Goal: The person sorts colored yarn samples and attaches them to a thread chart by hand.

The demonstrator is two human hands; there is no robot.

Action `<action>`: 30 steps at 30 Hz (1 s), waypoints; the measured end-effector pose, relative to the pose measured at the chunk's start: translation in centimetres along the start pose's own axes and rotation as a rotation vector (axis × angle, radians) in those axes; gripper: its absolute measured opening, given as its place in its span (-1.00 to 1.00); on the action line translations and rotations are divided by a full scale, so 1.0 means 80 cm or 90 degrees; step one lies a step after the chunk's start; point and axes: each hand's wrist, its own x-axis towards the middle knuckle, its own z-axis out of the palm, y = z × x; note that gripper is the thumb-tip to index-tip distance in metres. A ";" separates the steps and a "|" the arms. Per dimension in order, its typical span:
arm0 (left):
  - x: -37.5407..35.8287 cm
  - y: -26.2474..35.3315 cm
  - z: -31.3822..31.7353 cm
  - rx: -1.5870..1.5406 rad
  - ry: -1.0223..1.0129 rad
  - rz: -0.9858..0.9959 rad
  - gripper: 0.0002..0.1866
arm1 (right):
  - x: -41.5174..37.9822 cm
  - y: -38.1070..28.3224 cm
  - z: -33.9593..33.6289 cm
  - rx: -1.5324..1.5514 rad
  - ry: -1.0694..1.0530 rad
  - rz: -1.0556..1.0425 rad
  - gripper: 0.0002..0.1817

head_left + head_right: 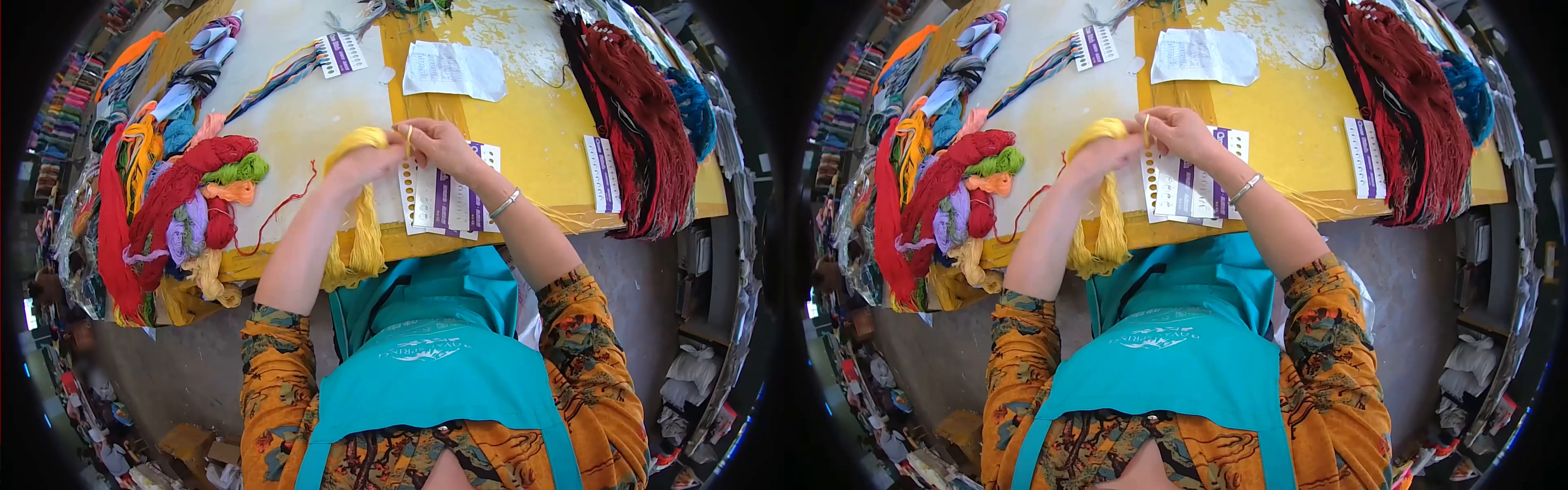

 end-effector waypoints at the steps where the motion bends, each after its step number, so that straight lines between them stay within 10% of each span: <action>1: -0.002 0.000 -0.015 -0.346 -0.036 -0.062 -0.87 | 0.001 -0.008 -0.003 -0.056 -0.032 0.057 -0.55; 9: -0.028 -0.025 -0.264 -0.688 0.115 0.141 -0.87 | -0.004 -0.012 0.000 -0.174 -0.033 0.034 -0.76; 14: -0.024 -0.027 -0.279 -0.474 0.599 0.054 -0.60 | -0.001 0.002 0.001 -0.192 -0.013 0.014 -0.72; 21: -0.084 0.020 -0.086 -0.661 0.111 0.156 -0.35 | -0.006 -0.004 0.013 -0.111 0.074 -0.077 -0.77; 30: -0.118 0.030 0.007 -0.562 0.001 0.186 -0.41 | -0.095 -0.108 0.077 0.130 0.009 -0.178 -0.85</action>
